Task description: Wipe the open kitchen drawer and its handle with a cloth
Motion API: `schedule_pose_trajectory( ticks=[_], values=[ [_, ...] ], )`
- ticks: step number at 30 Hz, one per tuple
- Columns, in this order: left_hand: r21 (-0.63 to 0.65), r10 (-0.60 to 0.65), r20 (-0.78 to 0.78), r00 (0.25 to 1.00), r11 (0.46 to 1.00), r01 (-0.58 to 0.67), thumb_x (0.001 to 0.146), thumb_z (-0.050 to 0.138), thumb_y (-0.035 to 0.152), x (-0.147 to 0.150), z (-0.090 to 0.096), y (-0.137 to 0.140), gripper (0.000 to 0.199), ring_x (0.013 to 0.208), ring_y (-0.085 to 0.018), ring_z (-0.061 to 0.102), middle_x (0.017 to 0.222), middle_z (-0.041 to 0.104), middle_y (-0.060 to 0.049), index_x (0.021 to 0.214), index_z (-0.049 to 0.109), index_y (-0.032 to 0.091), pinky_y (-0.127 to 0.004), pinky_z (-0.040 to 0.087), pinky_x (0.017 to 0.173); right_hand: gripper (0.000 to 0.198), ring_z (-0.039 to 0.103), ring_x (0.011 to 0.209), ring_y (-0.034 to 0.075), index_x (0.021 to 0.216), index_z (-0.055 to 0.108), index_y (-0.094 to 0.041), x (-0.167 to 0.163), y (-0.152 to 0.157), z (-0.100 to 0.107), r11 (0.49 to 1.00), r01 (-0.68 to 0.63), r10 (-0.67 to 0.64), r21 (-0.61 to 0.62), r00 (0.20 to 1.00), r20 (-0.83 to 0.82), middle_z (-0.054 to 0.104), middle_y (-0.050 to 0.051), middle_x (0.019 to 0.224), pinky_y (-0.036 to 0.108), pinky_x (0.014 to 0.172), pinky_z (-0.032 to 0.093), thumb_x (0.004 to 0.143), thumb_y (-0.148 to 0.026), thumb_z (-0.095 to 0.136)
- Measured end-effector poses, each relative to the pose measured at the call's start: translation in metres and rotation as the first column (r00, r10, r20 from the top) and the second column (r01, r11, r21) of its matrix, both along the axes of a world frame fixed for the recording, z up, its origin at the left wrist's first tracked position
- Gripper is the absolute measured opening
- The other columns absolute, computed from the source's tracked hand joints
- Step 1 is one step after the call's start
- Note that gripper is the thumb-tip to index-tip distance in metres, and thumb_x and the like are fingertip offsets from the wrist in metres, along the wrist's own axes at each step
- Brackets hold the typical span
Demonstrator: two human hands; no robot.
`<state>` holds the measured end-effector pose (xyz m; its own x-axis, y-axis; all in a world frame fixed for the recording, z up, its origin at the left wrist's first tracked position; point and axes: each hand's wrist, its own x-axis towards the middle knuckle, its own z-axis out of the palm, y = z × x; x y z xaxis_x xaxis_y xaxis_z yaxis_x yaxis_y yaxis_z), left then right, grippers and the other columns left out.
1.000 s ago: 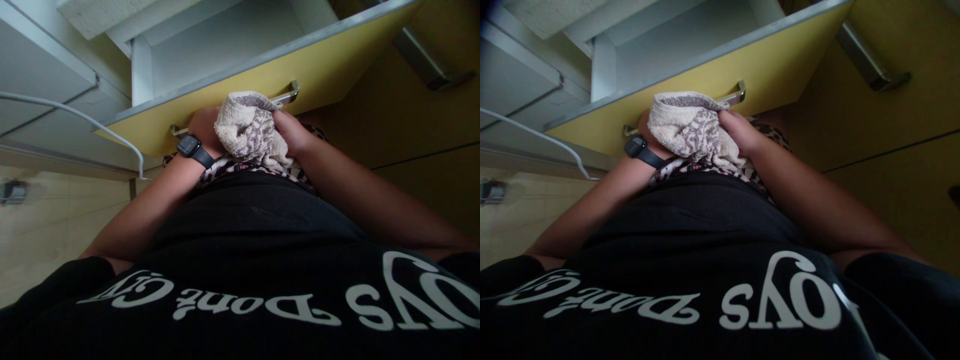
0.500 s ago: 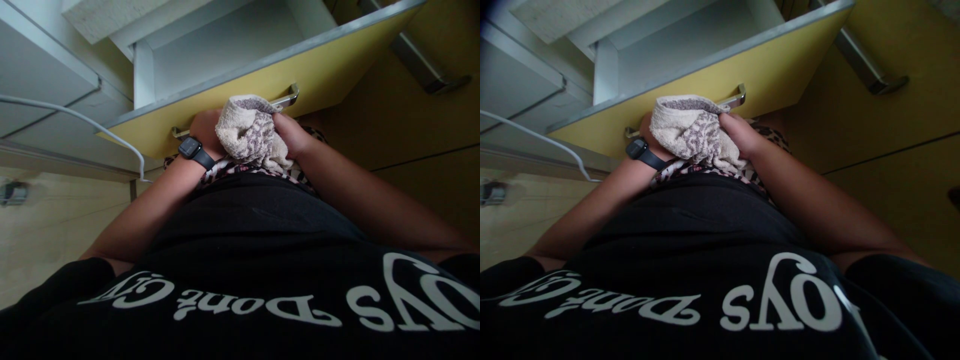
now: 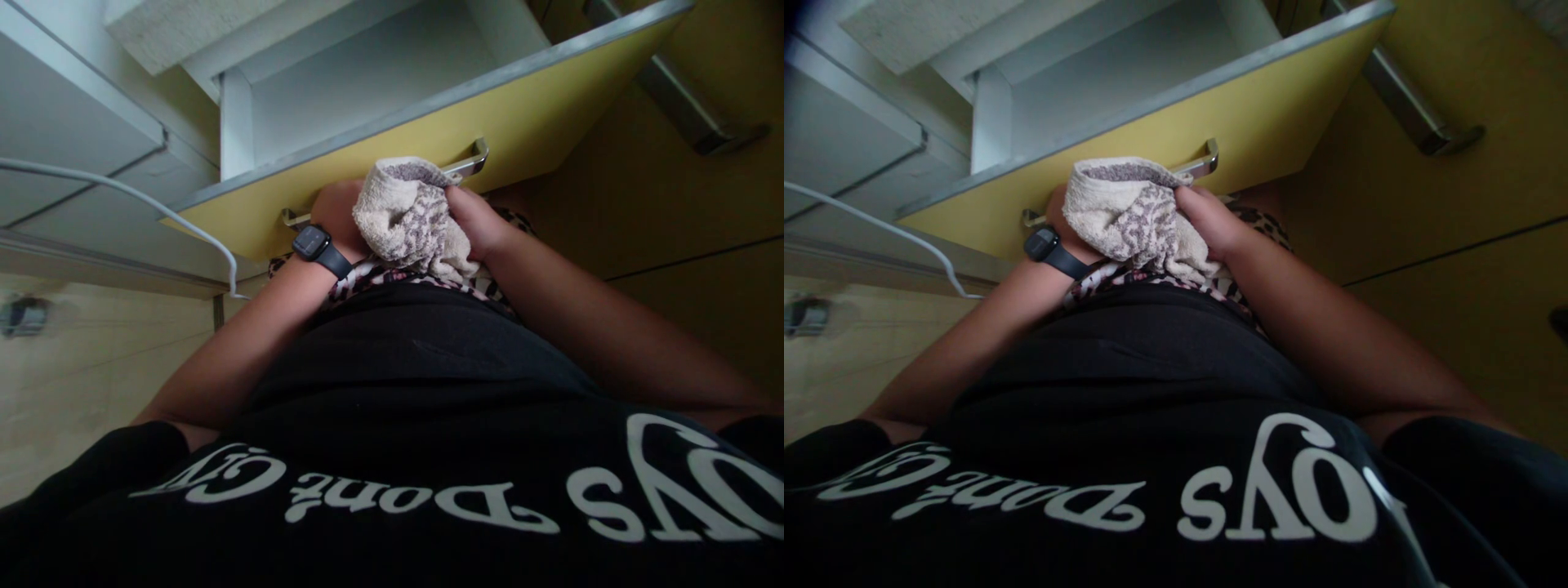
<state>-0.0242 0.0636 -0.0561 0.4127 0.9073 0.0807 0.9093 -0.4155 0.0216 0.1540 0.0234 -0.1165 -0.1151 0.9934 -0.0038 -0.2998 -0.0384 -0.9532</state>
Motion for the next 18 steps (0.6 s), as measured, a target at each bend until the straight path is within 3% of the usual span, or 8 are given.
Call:
schedule_pose_trajectory(
  ticks=[9, 18],
  values=[
    [-0.032, -0.016, -0.010, 1.000, 0.999, 0.016, 0.089, 0.055, 0.053, 0.003, 0.009, -0.004, 0.044, 0.109, -0.024, 0.063, 0.106, 0.069, -0.007, 0.108, 0.068, 0.016, -0.044, 0.048, 0.101, 0.042, 0.062, 0.113, 0.024, 0.095, 0.061, -0.020, 0.002, 0.001, -0.001, 0.998, -0.039, 0.041, -0.048, 0.999, 0.027, 0.068, 0.005, 0.097, 0.038, 0.093, 0.055, 0.082, -0.059, 0.050],
    [-0.032, 0.107, -0.002, 0.994, 0.994, -0.107, 0.091, 0.057, 0.046, 0.004, 0.007, -0.006, 0.037, 0.107, -0.020, 0.061, 0.110, 0.065, -0.007, 0.109, 0.063, 0.014, -0.043, 0.050, 0.097, 0.052, 0.060, 0.115, 0.026, 0.097, 0.060, -0.021, 0.000, -0.003, 0.008, 0.997, 0.004, 0.004, -0.077, 0.995, 0.101, 0.067, 0.006, 0.099, 0.041, 0.095, 0.054, 0.079, -0.068, 0.049]
  ],
)
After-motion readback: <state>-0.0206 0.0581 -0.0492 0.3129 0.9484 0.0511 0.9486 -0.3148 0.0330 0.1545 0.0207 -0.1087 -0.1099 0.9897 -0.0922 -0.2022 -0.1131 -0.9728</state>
